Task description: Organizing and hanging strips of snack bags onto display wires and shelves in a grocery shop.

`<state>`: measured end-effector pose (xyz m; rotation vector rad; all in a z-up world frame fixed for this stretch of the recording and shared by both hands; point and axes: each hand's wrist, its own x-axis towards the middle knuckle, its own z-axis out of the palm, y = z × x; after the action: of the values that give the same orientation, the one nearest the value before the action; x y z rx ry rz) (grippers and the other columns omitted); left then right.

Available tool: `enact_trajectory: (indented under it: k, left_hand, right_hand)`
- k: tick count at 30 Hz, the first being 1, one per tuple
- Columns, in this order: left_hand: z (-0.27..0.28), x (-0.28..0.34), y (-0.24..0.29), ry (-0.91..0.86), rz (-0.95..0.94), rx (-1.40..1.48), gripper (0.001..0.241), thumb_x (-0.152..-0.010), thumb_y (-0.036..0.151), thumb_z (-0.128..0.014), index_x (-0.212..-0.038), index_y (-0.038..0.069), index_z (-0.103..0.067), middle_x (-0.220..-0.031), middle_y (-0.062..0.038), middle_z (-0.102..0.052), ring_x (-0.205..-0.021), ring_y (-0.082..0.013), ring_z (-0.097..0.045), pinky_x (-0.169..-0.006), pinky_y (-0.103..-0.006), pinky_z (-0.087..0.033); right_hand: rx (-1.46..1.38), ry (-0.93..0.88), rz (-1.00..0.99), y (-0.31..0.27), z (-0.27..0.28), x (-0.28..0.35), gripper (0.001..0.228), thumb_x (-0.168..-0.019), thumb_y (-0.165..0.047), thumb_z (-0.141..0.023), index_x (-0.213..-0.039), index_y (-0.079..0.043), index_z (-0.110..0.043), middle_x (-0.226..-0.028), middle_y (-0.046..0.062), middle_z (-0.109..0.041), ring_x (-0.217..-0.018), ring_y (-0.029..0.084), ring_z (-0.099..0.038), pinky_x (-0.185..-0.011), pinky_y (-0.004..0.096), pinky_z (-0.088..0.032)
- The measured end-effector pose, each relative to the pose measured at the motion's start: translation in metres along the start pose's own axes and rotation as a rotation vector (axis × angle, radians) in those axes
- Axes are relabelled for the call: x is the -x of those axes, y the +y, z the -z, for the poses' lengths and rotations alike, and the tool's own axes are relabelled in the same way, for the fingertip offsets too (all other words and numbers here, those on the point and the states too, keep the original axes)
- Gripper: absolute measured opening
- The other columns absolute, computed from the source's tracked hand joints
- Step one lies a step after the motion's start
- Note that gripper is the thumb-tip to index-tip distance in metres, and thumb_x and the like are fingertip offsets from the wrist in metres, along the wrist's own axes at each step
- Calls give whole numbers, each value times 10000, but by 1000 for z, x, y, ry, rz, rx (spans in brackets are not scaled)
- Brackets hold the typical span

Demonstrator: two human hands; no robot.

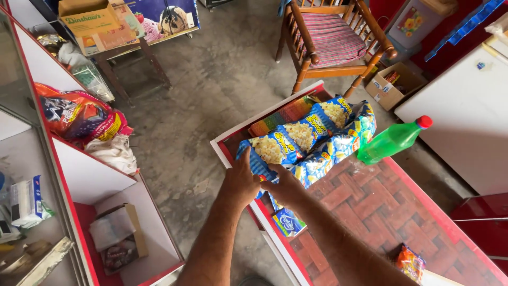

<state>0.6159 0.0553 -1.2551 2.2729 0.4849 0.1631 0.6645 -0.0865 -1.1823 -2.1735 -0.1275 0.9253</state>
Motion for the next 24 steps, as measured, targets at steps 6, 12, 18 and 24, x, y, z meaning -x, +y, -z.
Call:
enact_trajectory:
  k: [6,12,18,24]
  left_hand:
    - [42,15,47,-172,295,95,703,-946,174,-540,-1610,164,-308,-1324,-275,-665,-1213,-430,-613,-1041,-510,-511]
    - [72,10,67,377,8,-257,258,-912,203,-637,-1122,56,-611,-1131,-249,-637,-1090,-445,-604,-907,-540,-510]
    - [141,4,141,462,74,-41,428,-995,446,-551,-1102,31,-549,-1084,-245,-661,-1059,-456,-621,-894,-565,-497]
    - [226,20,203,274,456,194,765,-944,728,-384,-1247,48,-560,-1140,-294,-682,-1125,-481,-650,-961,-561,-495]
  right_hand:
    - [28,310,323,9,-5,-29,534,-770,-350,-846,-1222,-83,-749,-1199,141,-765,-1139,257,-710,-962,383,-542]
    - [-170,369,393,-40,41,7,339,-763,-273,-861,-1034,-70,-840,-1018,92,-829,-958,172,-798,-871,313,-599]
    - [-300,180,625,-89,85,47,166,-779,-147,-857,-863,-16,-801,-863,75,-825,-784,98,-745,-747,267,-592]
    - [-311,-56,790,-143,130,107,175,-802,-100,-845,-810,4,-705,-851,75,-782,-788,95,-707,-771,269,-581]
